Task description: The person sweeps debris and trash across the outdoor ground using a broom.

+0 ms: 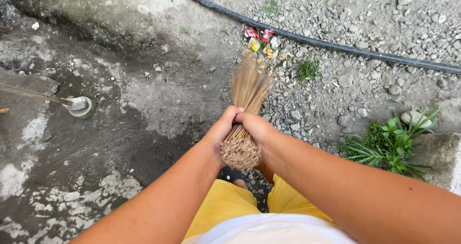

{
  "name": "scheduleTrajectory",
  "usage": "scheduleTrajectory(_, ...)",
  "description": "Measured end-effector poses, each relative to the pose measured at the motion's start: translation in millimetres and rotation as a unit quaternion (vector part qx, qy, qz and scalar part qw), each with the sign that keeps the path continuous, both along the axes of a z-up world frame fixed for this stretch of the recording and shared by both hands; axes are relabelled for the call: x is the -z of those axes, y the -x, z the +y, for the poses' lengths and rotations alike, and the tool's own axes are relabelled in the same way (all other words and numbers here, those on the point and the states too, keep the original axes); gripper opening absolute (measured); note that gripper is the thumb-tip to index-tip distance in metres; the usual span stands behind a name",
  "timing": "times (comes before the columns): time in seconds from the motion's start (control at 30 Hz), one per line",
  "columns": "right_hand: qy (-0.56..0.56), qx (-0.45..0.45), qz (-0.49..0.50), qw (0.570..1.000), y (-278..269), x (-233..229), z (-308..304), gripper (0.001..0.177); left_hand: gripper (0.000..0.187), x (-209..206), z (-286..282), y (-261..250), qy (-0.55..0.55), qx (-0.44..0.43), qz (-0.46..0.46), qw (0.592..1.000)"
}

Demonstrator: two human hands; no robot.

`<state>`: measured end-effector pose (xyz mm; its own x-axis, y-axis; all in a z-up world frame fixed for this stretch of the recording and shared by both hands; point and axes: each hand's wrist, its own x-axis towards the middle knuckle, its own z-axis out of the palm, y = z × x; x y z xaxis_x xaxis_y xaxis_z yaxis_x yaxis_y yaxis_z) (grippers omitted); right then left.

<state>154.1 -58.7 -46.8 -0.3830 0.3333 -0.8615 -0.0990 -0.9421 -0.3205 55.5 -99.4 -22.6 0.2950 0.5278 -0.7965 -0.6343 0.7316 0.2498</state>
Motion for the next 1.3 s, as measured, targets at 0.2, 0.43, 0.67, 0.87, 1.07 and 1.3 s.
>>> scheduleTrajectory(0.2, 0.015, -0.087, 0.020, 0.996, -37, 30, 66, 0.031, 0.042, 20, 58, -28, 0.050, -0.043, 0.049, 0.997)
scheduleTrajectory(0.43, -0.043, 0.104, -0.063, 0.992, -58, -22, 97, 0.025, 0.048, -13, 111, -49, -0.050, 0.058, -0.024, 0.997)
scheduleTrajectory(0.67, -0.053, -0.008, -0.012, 0.998, -85, -15, 148, 0.026, 0.050, -31, 135, -82, 0.019, -0.074, 0.024, 0.997)
scheduleTrajectory(0.87, 0.077, -0.147, 0.123, 0.978, -94, 10, 205, 0.034, 0.047, 2, 195, -88, 0.083, -0.074, 0.056, 0.992)
scheduleTrajectory(1.07, -0.055, -0.010, -0.041, 0.998, -100, -37, 150, 0.034, 0.051, -43, 151, -89, 0.016, -0.019, 0.037, 0.999)
scheduleTrajectory(1.3, 0.087, -0.095, 0.044, 0.991, -137, -59, 171, 0.039, 0.045, -68, 163, -134, 0.139, -0.102, 0.059, 0.983)
